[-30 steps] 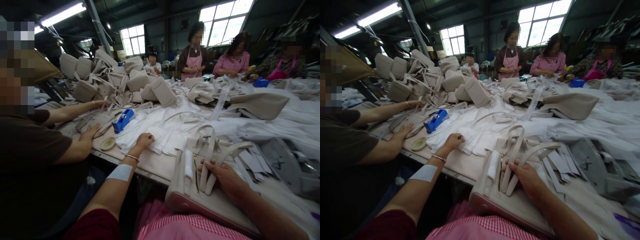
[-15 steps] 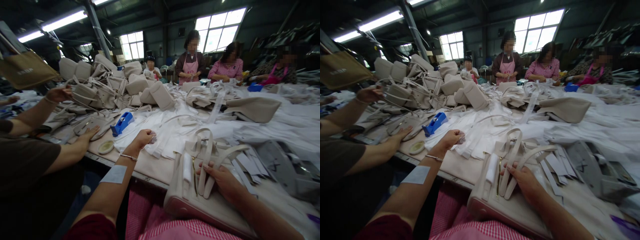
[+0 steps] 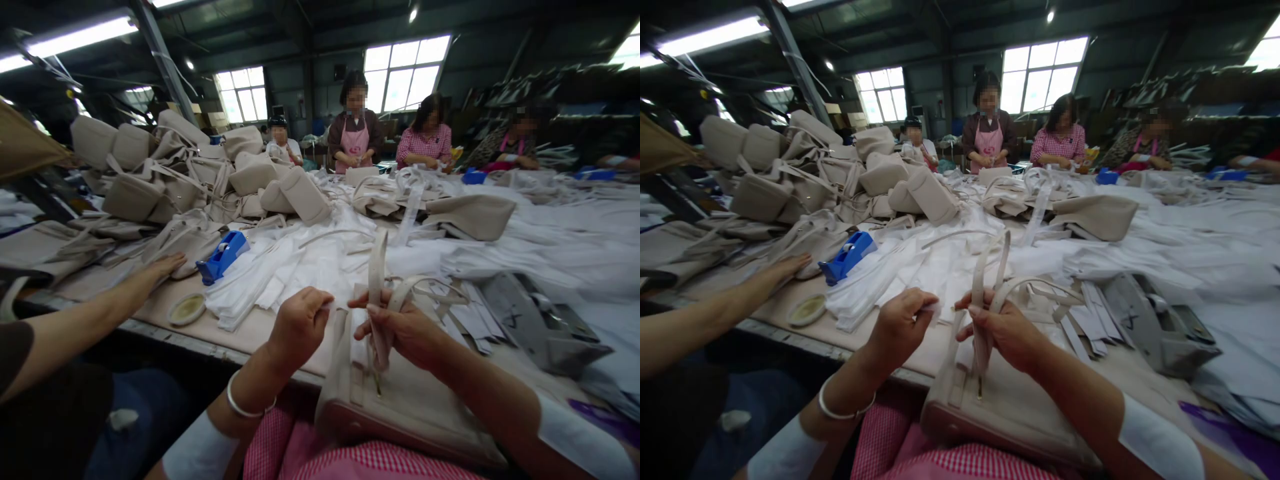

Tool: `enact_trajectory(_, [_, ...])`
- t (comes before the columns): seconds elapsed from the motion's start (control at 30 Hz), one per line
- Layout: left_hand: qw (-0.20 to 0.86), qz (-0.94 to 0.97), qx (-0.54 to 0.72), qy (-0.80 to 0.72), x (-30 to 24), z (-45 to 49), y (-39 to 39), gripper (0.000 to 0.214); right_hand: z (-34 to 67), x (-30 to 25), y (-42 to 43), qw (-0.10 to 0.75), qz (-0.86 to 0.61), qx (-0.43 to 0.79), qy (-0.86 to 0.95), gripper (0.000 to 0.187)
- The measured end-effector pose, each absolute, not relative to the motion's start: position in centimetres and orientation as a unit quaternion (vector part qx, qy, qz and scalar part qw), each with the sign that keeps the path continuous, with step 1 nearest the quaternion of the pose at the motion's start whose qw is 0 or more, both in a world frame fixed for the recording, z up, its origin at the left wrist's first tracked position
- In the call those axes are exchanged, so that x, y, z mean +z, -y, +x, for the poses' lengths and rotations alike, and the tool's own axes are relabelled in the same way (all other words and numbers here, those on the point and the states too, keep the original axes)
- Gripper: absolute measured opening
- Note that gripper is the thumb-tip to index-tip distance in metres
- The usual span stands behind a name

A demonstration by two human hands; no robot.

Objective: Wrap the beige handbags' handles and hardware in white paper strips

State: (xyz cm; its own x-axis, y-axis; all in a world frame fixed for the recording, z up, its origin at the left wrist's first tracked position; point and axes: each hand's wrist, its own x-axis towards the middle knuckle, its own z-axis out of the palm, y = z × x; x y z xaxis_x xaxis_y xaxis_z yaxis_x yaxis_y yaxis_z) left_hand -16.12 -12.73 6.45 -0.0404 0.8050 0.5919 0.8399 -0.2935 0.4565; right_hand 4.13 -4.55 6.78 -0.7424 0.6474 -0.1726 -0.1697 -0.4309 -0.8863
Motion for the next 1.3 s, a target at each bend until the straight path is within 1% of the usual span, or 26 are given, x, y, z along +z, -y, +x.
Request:
enact_trajectory(0.1, [0.048,-0.716,-0.380,0.583,6.1,-15.0,13.2,0.020,3.7,7.3,4.8,0.178,-0.234,0.842,0.453,0.037])
enact_trajectory(0.17, [0.085,-0.733,-0.350,0.577,6.0,-14.4,13.5,0.018,3.7,7.5,4.7,0.142,-0.224,0.863,0.429,0.036])
enact_trajectory(0.3, [0.176,-0.780,-0.263,0.539,6.1,-13.3,14.1,0.017,3.6,6.9,4.1,0.132,-0.236,0.877,0.397,0.039])
enact_trajectory(0.37, [0.198,-0.794,-0.242,0.521,6.3,-12.7,14.3,0.016,3.4,6.2,3.7,0.122,-0.252,0.879,0.385,0.039])
enact_trajectory(0.47, [0.213,-0.806,-0.236,0.499,6.5,-12.1,14.5,0.014,3.3,5.3,3.6,0.111,-0.251,0.889,0.367,0.034])
enact_trajectory(0.53, [0.196,-0.821,-0.248,0.475,6.7,-12.2,14.5,0.011,3.4,5.0,3.8,0.130,-0.258,0.890,0.352,0.029])
enact_trajectory(0.6, [0.140,-0.838,-0.290,0.441,6.9,-12.7,14.5,0.015,3.7,5.0,3.9,0.152,-0.280,0.883,0.344,0.026])
enact_trajectory(0.7, [0.055,-0.805,-0.408,0.427,7.1,-14.7,14.1,0.035,4.4,5.4,3.8,0.173,-0.309,0.872,0.338,0.024])
enact_trajectory(0.77, [0.050,-0.758,-0.460,0.461,7.1,-16.4,13.4,0.043,4.8,5.5,3.7,0.183,-0.321,0.869,0.330,0.025])
enact_trajectory(0.8, [0.058,-0.747,-0.459,0.478,7.1,-17.2,13.0,0.046,4.9,5.5,3.7,0.186,-0.324,0.869,0.324,0.026])
enact_trajectory(0.87, [0.069,-0.765,-0.412,0.490,6.8,-18.2,12.0,0.053,5.0,5.3,3.6,0.189,-0.318,0.873,0.317,0.028])
enact_trajectory(0.97, [0.068,-0.816,-0.340,0.462,6.4,-18.1,10.1,0.060,4.8,5.1,3.8,0.194,-0.302,0.880,0.312,0.026])
enact_trajectory(1.03, [0.056,-0.830,-0.344,0.436,6.1,-17.4,8.8,0.054,4.6,5.1,4.0,0.195,-0.290,0.883,0.314,0.023])
enact_trajectory(1.17, [-0.021,-0.822,-0.404,0.400,5.7,-16.6,6.6,0.029,5.1,5.4,4.5,0.191,-0.261,0.885,0.333,0.021])
enact_trajectory(1.3, [-0.091,-0.803,-0.436,0.396,5.4,-17.1,6.2,0.021,6.1,5.4,4.6,0.212,-0.260,0.884,0.325,0.022])
